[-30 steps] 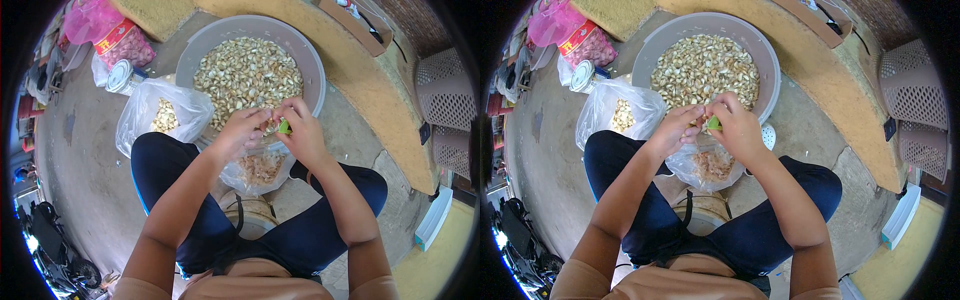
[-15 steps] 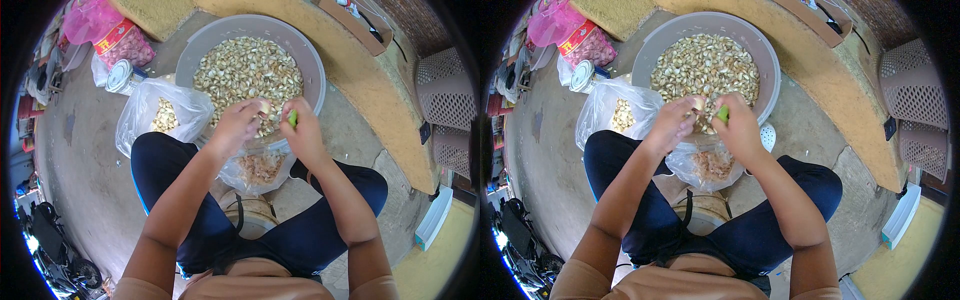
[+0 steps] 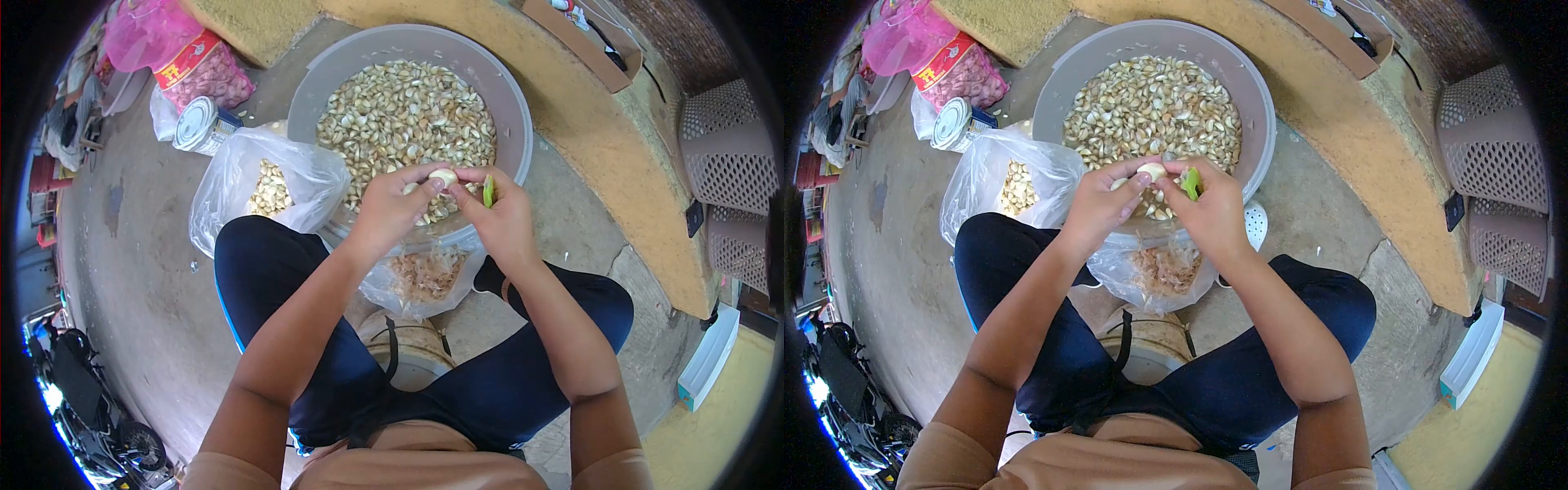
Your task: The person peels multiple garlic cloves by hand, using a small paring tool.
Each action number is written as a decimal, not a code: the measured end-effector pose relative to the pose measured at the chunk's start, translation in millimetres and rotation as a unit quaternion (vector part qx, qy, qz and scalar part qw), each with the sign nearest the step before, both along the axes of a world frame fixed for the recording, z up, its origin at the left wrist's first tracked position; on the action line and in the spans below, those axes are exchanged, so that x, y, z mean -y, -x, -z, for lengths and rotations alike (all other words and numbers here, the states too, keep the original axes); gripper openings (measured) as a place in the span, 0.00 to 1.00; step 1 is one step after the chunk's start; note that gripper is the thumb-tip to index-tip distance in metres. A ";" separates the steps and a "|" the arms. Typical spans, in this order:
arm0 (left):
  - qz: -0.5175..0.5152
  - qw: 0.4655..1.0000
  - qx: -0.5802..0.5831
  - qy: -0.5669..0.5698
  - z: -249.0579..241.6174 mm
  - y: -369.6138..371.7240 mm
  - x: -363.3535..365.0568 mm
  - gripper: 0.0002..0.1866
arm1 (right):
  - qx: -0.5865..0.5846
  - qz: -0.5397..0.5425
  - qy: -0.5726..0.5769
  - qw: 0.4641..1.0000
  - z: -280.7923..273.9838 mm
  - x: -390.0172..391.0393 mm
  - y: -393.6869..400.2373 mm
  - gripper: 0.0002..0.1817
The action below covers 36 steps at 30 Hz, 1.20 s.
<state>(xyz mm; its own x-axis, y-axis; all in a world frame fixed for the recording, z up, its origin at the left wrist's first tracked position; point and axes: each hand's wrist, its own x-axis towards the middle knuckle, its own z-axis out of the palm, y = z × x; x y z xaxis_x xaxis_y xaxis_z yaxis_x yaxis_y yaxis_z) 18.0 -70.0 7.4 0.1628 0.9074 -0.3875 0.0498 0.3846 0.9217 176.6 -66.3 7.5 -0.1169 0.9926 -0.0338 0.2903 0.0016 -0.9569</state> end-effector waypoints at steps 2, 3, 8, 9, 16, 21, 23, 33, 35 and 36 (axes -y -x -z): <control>-0.010 0.995 -0.057 -0.082 6.5 -2.5 1.6 0.15 | -0.005 0.010 -0.028 1.000 3.2 1.0 1.5 0.09; -0.017 0.993 -0.066 -0.099 8.5 -4.3 2.7 0.15 | 0.000 0.014 -0.037 0.999 5.5 1.3 1.3 0.08; -0.051 0.992 -0.050 -0.104 14.8 -10.6 8.7 0.15 | 0.071 0.019 -0.151 0.986 8.5 4.9 3.5 0.07; -0.054 0.992 -0.047 -0.103 14.9 -11.2 9.4 0.16 | 0.071 0.020 -0.167 0.983 9.0 5.0 3.9 0.07; -0.066 0.995 -0.030 -0.067 11.0 -15.1 13.1 0.15 | 0.095 0.036 -0.205 0.973 12.7 6.5 4.0 0.06; -0.054 0.997 -0.033 -0.053 7.3 -13.2 12.5 0.15 | 0.086 0.030 -0.122 0.988 10.7 2.3 3.4 0.06; -0.064 0.985 -0.058 -0.149 21.8 -11.9 8.5 0.15 | 0.056 0.006 -0.086 0.995 8.6 -0.9 0.1 0.07; 0.013 0.992 -0.070 -0.104 9.0 -3.4 5.0 0.14 | 0.128 -0.074 -0.167 0.975 -1.9 -4.6 -8.2 0.08; 0.021 0.991 -0.085 -0.105 8.2 -3.8 6.1 0.14 | 0.142 -0.065 -0.153 0.976 -2.1 -3.1 -7.2 0.09; 0.025 0.990 -0.092 -0.105 7.8 -4.2 6.4 0.13 | 0.145 -0.060 -0.167 0.973 -0.1 -2.7 -6.8 0.10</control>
